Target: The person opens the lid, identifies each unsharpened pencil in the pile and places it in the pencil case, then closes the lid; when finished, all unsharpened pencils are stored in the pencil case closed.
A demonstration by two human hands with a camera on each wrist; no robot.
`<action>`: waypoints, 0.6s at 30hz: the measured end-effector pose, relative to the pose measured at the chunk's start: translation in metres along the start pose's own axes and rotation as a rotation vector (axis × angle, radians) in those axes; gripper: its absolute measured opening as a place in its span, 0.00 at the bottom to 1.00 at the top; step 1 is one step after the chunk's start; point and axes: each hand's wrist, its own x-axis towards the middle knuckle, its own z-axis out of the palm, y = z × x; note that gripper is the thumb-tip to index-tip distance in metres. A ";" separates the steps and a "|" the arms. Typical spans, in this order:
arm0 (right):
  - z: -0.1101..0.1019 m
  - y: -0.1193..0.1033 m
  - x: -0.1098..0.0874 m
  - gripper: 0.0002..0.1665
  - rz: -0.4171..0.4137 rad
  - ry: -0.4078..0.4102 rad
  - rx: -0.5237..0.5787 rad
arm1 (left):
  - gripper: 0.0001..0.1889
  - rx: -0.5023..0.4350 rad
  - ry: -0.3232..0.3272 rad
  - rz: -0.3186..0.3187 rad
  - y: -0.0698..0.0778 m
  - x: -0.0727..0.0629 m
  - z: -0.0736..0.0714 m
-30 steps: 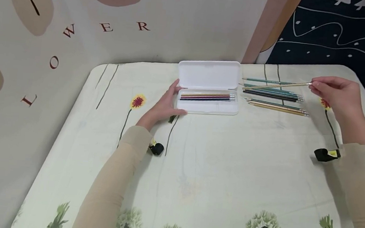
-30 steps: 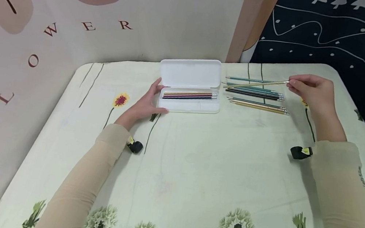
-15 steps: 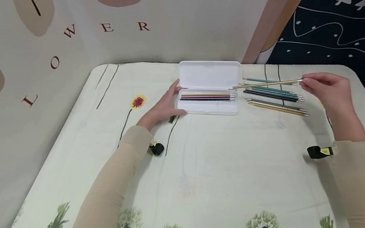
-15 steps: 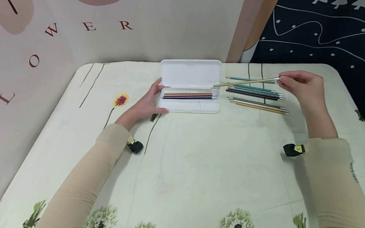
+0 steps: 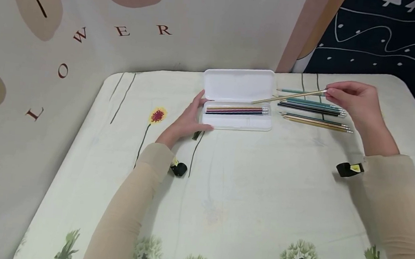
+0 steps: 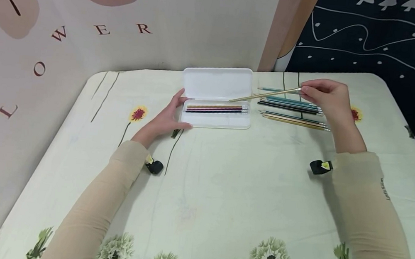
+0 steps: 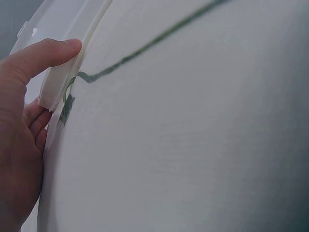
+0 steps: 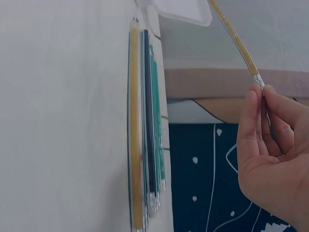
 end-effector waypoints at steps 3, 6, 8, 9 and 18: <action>0.006 0.002 0.002 0.12 0.022 -0.009 -0.004 | 0.63 0.001 0.001 0.002 -0.001 0.000 0.000; 0.011 0.003 0.004 0.15 0.046 -0.004 -0.029 | 0.63 0.001 0.000 0.009 -0.002 0.001 0.000; 0.014 0.005 0.005 0.17 0.053 -0.006 -0.047 | 0.63 0.001 0.000 0.010 -0.002 0.001 0.000; 0.016 0.006 0.006 0.17 0.055 -0.009 -0.051 | 0.63 0.001 -0.001 0.010 -0.003 0.001 0.000; 0.034 0.016 0.009 0.15 0.033 -0.063 -0.111 | 0.63 0.013 -0.003 -0.006 0.000 -0.001 -0.001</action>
